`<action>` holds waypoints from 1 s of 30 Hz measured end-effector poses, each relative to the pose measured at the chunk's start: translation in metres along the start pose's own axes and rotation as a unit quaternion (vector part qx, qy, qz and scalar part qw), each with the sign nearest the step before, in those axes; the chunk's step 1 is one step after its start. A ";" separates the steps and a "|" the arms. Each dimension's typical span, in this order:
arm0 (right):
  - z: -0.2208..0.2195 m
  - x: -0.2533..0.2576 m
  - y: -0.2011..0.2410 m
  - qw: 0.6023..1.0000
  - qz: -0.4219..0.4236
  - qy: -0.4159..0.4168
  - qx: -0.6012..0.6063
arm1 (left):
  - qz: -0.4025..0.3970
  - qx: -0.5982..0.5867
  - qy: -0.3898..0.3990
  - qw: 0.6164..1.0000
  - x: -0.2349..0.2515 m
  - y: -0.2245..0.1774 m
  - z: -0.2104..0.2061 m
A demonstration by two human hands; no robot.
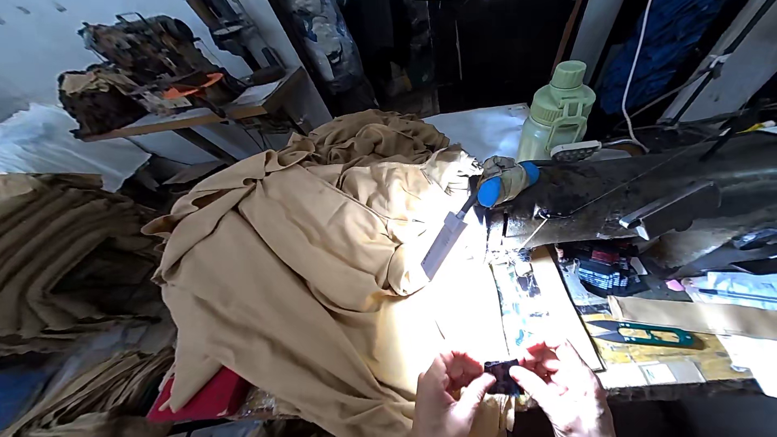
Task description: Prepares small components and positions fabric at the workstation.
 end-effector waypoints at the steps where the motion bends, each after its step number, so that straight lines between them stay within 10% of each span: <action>1: 0.000 0.000 0.000 1.000 -0.005 -0.002 -0.007 | 0.001 0.001 -0.004 1.000 0.000 0.001 0.000; 21: 0.005 0.021 -0.011 0.995 0.013 -0.021 -0.099 | -0.050 0.070 0.086 0.993 0.010 0.016 -0.002; 30: 0.026 0.068 -0.044 0.873 0.184 0.132 -0.432 | 0.011 0.108 -0.039 0.993 0.079 0.033 0.053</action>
Point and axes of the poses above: each hand's wrist, its own x-axis towards the middle knuckle, its own z-axis out of the back of the hand, y = z × x, the point moved 3 cm from there along x, towards the middle knuckle, and after that the axes turned 10 degrees about y, right-handed, at the moved point
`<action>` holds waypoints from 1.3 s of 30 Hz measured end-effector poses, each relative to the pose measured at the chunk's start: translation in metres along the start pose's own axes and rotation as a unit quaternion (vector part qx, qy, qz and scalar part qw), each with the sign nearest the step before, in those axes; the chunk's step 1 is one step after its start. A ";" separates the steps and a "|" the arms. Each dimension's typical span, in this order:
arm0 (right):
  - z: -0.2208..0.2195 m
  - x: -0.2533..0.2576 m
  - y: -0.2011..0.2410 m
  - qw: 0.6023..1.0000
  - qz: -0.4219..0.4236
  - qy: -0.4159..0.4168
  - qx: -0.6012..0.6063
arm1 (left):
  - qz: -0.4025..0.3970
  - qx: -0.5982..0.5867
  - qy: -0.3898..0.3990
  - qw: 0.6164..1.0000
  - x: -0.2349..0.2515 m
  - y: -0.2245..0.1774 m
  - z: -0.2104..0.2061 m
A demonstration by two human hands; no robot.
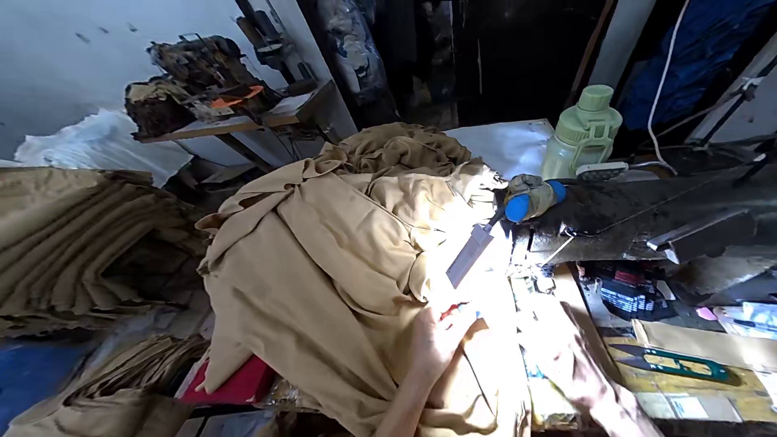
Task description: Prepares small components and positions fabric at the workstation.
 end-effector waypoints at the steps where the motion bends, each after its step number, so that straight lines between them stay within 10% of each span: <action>1: -0.002 -0.002 0.012 0.997 0.065 0.002 -0.050 | 0.003 0.010 -0.025 1.000 0.004 0.009 0.005; 5: -0.002 -0.034 0.060 0.977 0.178 0.059 -0.103 | -0.028 0.011 -0.044 0.999 -0.009 0.035 0.015; 11: 0.012 -0.070 0.051 0.983 0.094 0.095 -0.125 | 0.007 -0.007 -0.066 0.998 -0.025 0.005 0.009; 17: 0.014 -0.082 0.054 0.990 0.045 0.094 -0.099 | 0.057 -0.048 0.120 0.990 -0.051 -0.015 -0.056; 39: 0.026 -0.071 0.070 0.983 -0.035 0.178 -0.032 | 0.067 -0.025 0.148 0.986 -0.054 0.000 -0.052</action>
Point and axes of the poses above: each hand's wrist, its own x-axis towards the middle knuckle, its own z-axis out of the back of the hand, y = z × x, the point moved 3 cm from there along x, towards the middle knuckle, and after that the axes turned 10 degrees about y, right-handed, at the moved point
